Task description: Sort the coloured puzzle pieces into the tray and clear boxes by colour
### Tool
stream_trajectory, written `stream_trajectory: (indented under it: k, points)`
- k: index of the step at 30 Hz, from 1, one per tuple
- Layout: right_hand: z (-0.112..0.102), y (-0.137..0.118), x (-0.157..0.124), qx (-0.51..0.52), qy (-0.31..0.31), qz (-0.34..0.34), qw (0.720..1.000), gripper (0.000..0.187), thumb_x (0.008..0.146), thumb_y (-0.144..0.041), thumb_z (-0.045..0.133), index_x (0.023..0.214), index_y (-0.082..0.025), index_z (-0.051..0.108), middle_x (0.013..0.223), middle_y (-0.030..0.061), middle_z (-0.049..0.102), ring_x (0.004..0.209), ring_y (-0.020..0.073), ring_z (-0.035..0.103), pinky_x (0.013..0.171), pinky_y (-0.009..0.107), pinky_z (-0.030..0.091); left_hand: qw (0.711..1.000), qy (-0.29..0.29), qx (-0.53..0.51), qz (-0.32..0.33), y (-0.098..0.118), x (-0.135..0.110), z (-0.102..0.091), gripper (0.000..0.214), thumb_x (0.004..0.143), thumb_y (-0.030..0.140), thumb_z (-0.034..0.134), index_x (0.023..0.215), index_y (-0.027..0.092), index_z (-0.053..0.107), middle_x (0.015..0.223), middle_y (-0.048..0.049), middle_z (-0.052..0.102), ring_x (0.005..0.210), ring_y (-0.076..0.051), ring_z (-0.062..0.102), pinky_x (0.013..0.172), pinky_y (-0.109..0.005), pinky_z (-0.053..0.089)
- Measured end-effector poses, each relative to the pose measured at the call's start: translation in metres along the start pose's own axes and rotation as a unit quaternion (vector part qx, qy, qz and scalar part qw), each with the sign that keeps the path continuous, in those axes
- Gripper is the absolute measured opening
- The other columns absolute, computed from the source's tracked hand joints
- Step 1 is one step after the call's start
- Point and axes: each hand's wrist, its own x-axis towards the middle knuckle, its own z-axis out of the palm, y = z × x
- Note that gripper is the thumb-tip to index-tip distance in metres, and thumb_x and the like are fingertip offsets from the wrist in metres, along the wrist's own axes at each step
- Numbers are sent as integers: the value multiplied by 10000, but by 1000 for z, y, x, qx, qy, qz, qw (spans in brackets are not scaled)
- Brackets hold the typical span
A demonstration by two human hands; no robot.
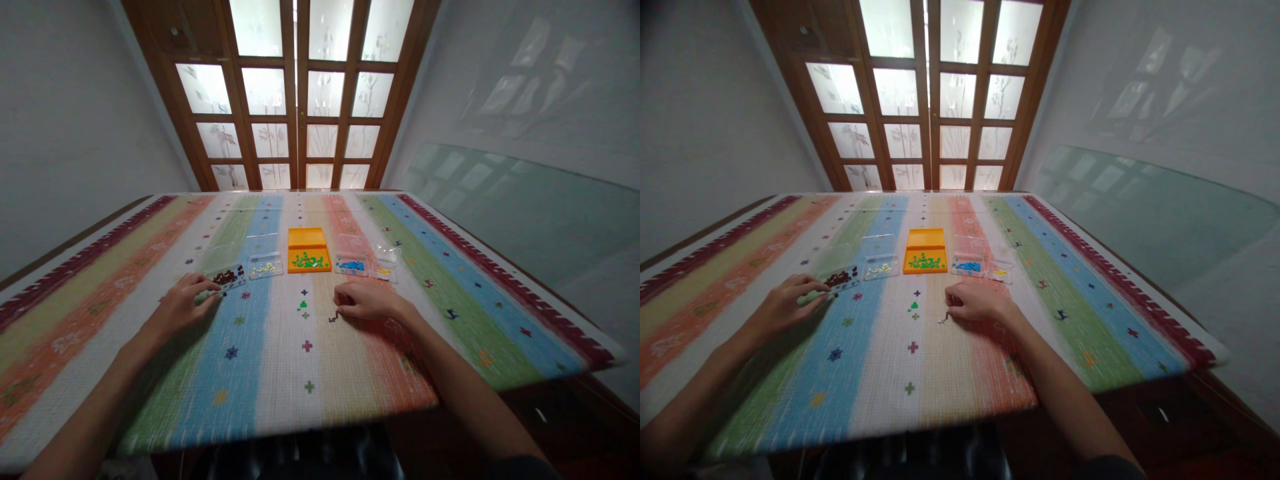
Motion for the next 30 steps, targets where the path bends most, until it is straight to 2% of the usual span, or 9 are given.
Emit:
stream_trajectory:
  k: [4,11,25,30]
  points:
    - [1,1,0,3,-3,1,1000,28,860,-203,625,835,-189,624,878,59,709,775,177,609,680,276,410,1000,-27,-7,-6,3,-8,11,374,852,480,522,907,208,773,901,-107,686,864,-278,645,845,-429,540]
    - [1,1,0,-3,1,7,1000,43,863,-222,619,838,-190,634,875,53,708,781,176,608,681,274,407,1000,-25,-4,-12,7,-5,21,399,874,481,482,868,195,761,883,-100,662,849,-279,644,856,-427,543]
    - [2,2,0,6,1,5,1000,31,867,-219,637,855,-192,647,873,58,711,776,181,610,676,279,404,998,-62,-21,-5,13,-4,14,350,868,475,496,804,204,707,861,-89,680,854,-268,654,852,-415,530]
    - [2,1,0,5,7,1,1000,31,861,-216,651,838,-196,642,870,61,714,775,184,611,675,283,408,998,-30,-6,-53,14,2,-2,330,842,484,511,847,202,683,853,-75,707,781,-248,648,786,-374,516]
